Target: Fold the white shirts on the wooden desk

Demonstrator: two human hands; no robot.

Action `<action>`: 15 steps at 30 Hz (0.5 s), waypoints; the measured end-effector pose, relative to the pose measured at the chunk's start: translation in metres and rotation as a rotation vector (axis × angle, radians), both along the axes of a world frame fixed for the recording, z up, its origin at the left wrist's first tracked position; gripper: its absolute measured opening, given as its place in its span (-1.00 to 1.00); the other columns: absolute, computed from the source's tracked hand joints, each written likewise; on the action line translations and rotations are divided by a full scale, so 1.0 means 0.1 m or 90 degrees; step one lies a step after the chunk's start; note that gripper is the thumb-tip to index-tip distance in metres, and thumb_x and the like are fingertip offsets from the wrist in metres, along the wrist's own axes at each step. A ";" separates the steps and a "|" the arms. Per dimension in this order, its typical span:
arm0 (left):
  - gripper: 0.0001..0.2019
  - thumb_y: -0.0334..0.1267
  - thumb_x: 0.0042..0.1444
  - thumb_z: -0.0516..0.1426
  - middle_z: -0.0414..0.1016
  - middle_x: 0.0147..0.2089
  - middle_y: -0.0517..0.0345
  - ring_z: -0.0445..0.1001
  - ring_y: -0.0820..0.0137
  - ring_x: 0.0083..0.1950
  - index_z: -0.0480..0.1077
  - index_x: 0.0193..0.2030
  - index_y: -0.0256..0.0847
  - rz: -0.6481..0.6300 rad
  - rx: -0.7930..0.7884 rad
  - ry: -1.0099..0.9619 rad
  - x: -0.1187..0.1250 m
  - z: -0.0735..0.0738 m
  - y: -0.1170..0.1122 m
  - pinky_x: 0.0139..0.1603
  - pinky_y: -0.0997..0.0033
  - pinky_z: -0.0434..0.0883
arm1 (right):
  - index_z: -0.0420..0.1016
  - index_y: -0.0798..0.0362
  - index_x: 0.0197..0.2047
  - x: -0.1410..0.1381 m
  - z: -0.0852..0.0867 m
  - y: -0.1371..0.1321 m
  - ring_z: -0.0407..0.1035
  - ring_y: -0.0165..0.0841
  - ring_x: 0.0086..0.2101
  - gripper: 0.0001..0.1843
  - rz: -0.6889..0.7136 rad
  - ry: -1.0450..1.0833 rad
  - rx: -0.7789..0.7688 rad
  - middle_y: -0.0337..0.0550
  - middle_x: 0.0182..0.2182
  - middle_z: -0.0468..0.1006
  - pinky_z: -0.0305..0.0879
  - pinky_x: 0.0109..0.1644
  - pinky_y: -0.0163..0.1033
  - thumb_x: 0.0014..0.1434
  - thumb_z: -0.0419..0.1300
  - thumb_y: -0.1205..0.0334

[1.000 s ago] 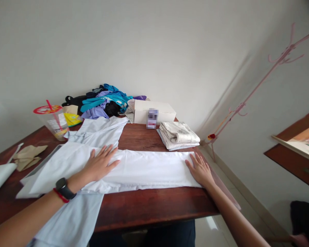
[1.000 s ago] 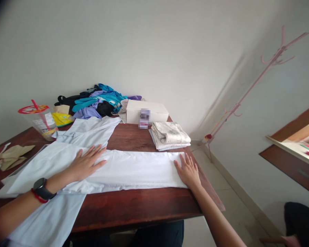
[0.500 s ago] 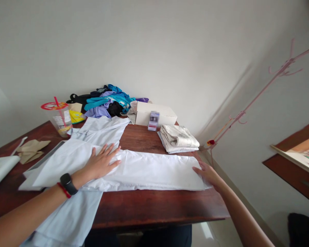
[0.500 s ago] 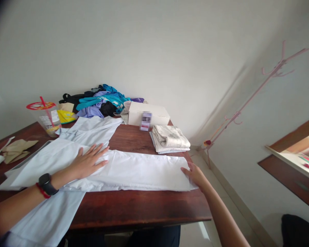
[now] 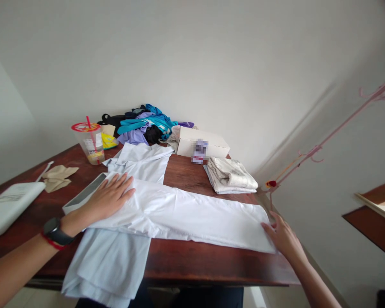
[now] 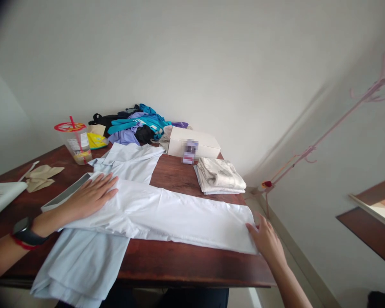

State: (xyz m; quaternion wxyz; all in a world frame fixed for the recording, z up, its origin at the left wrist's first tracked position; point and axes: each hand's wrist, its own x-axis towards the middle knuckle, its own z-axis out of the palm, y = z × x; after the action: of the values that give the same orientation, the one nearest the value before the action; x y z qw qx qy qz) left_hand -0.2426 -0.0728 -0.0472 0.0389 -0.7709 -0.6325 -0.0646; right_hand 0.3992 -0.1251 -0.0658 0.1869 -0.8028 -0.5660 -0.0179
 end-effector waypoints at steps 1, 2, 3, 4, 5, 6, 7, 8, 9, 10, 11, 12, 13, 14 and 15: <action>-0.41 -0.08 0.41 -0.11 0.03 0.55 -0.12 -0.07 -0.10 0.56 0.18 0.50 -0.25 0.004 0.002 -0.008 -0.01 -0.04 -0.02 0.45 -0.22 0.04 | 0.37 0.15 0.30 -0.12 0.03 0.00 0.49 0.10 -0.02 -0.30 0.006 -0.047 0.006 0.23 -0.03 0.56 0.42 0.05 0.18 0.24 0.08 -0.12; -0.39 -0.03 0.41 -0.10 0.01 0.56 -0.10 -0.08 -0.10 0.56 0.16 0.51 -0.23 0.016 0.001 -0.021 -0.01 -0.06 -0.03 0.46 -0.23 0.03 | 0.33 0.15 0.34 -0.31 0.07 0.01 0.43 0.14 0.08 -0.29 0.021 -0.087 0.020 0.28 0.08 0.49 0.38 0.11 0.22 0.27 0.05 -0.12; -0.37 0.01 0.41 -0.09 -0.01 0.57 -0.08 -0.09 -0.11 0.56 0.14 0.52 -0.20 0.029 -0.007 -0.034 0.01 -0.07 -0.04 0.45 -0.26 0.03 | 0.33 0.13 0.34 -0.56 0.12 0.03 0.38 0.14 0.14 -0.33 0.053 -0.104 0.043 0.27 0.15 0.44 0.34 0.16 0.23 0.32 0.02 -0.11; -0.37 0.05 0.40 -0.09 -0.02 0.57 -0.06 -0.10 -0.12 0.57 0.14 0.52 -0.15 0.039 -0.021 -0.045 0.04 -0.06 -0.04 0.45 -0.31 0.00 | 0.33 0.13 0.33 -0.86 0.18 0.04 0.35 0.12 0.18 -0.36 0.111 -0.103 0.056 0.25 0.18 0.42 0.32 0.20 0.22 0.35 -0.01 -0.09; -0.38 0.07 0.40 -0.09 -0.04 0.58 -0.04 -0.13 -0.13 0.57 0.15 0.52 -0.10 0.043 -0.041 -0.056 0.06 -0.03 -0.05 0.44 -0.35 -0.02 | 0.34 0.13 0.32 -1.21 0.24 0.06 0.32 0.09 0.20 -0.38 0.185 -0.089 0.058 0.23 0.20 0.41 0.31 0.23 0.20 0.38 -0.02 -0.08; -0.38 0.09 0.40 -0.09 -0.07 0.59 -0.03 -0.14 -0.14 0.57 0.16 0.51 -0.06 0.048 -0.059 -0.069 0.07 0.00 -0.05 0.42 -0.38 -0.02 | 0.33 0.11 0.32 -1.57 0.30 0.07 0.33 0.05 0.21 -0.41 0.266 -0.067 0.056 0.21 0.22 0.41 0.31 0.25 0.17 0.40 -0.02 -0.07; -0.38 0.10 0.40 -0.09 -0.10 0.59 -0.04 -0.13 -0.15 0.57 0.16 0.51 -0.05 0.059 -0.065 -0.087 0.06 0.04 -0.05 0.41 -0.39 0.02 | 0.31 0.06 0.34 -1.93 0.36 0.09 0.32 0.00 0.23 -0.43 0.346 -0.045 0.045 0.16 0.25 0.39 0.31 0.27 0.13 0.42 -0.02 -0.07; -0.37 0.11 0.40 -0.10 -0.11 0.59 -0.09 -0.08 -0.16 0.56 0.16 0.50 -0.08 0.078 -0.053 -0.112 0.02 0.08 -0.06 0.39 -0.36 0.08 | 0.30 0.03 0.36 -2.27 0.41 0.10 0.29 -0.03 0.26 -0.44 0.418 -0.031 0.037 0.12 0.28 0.37 0.31 0.29 0.12 0.43 -0.01 -0.06; -0.36 0.11 0.39 -0.09 -0.09 0.58 -0.18 0.00 -0.15 0.54 0.17 0.49 -0.16 0.100 -0.022 -0.140 -0.03 0.13 -0.06 0.38 -0.29 0.14 | 0.28 0.01 0.38 -2.58 0.45 0.12 0.22 -0.02 0.32 -0.43 0.486 -0.027 0.023 0.10 0.32 0.33 0.28 0.32 0.12 0.42 0.03 -0.07; -0.34 0.11 0.38 -0.07 -0.02 0.55 -0.27 0.09 -0.14 0.51 0.19 0.47 -0.26 0.121 0.020 -0.167 -0.10 0.18 -0.05 0.37 -0.20 0.19 | 0.28 0.02 0.39 -2.85 0.49 0.14 0.14 0.00 0.36 -0.40 0.546 -0.025 0.011 0.10 0.36 0.28 0.23 0.36 0.13 0.40 0.08 -0.07; -0.32 0.10 0.36 -0.04 0.09 0.50 -0.36 0.19 -0.12 0.46 0.20 0.44 -0.37 0.144 0.061 -0.193 -0.19 0.24 -0.05 0.36 -0.11 0.24 | 0.29 0.02 0.38 -3.06 0.52 0.16 0.11 0.01 0.38 -0.40 0.590 -0.022 -0.002 0.08 0.38 0.26 0.18 0.39 0.13 0.39 0.11 -0.06; -0.30 0.10 0.34 -0.02 0.24 0.40 -0.41 0.30 -0.10 0.39 0.23 0.40 -0.45 0.170 0.083 -0.218 -0.28 0.30 -0.04 0.33 -0.04 0.28 | 0.30 0.03 0.38 -3.24 0.54 0.20 0.08 0.02 0.39 -0.40 0.621 -0.015 -0.019 0.08 0.39 0.26 0.15 0.40 0.13 0.39 0.12 -0.06; -0.29 0.11 0.31 0.01 0.39 0.29 -0.41 0.40 -0.09 0.30 0.27 0.36 -0.49 0.193 0.080 -0.242 -0.37 0.36 -0.02 0.29 -0.01 0.32 | 0.31 0.05 0.37 -3.37 0.56 0.24 0.07 0.02 0.40 -0.41 0.642 -0.007 -0.032 0.09 0.39 0.26 0.13 0.42 0.12 0.40 0.12 -0.04; -0.29 0.13 0.27 0.05 0.50 0.17 -0.39 0.48 -0.07 0.20 0.32 0.30 -0.51 0.208 0.061 -0.276 -0.44 0.42 -0.01 0.23 0.01 0.36 | 0.32 0.06 0.37 -3.47 0.57 0.28 0.07 0.00 0.40 -0.43 0.658 0.002 -0.044 0.09 0.39 0.26 0.11 0.43 0.11 0.41 0.11 -0.03; -0.29 0.16 0.22 0.10 0.57 0.06 -0.34 0.54 -0.05 0.10 0.39 0.23 -0.50 0.218 0.035 -0.319 -0.49 0.48 0.01 0.15 0.05 0.42 | 0.32 0.07 0.37 -3.55 0.58 0.33 0.06 -0.01 0.40 -0.44 0.675 0.011 -0.055 0.09 0.39 0.26 0.09 0.44 0.09 0.42 0.09 -0.01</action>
State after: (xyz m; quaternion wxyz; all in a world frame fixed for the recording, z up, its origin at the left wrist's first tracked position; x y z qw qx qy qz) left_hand -0.2919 -0.0714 0.0011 -0.0867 -0.6120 -0.7411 -0.2623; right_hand 0.0438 -0.0924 -0.0079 0.1419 -0.4135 -0.8927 0.1093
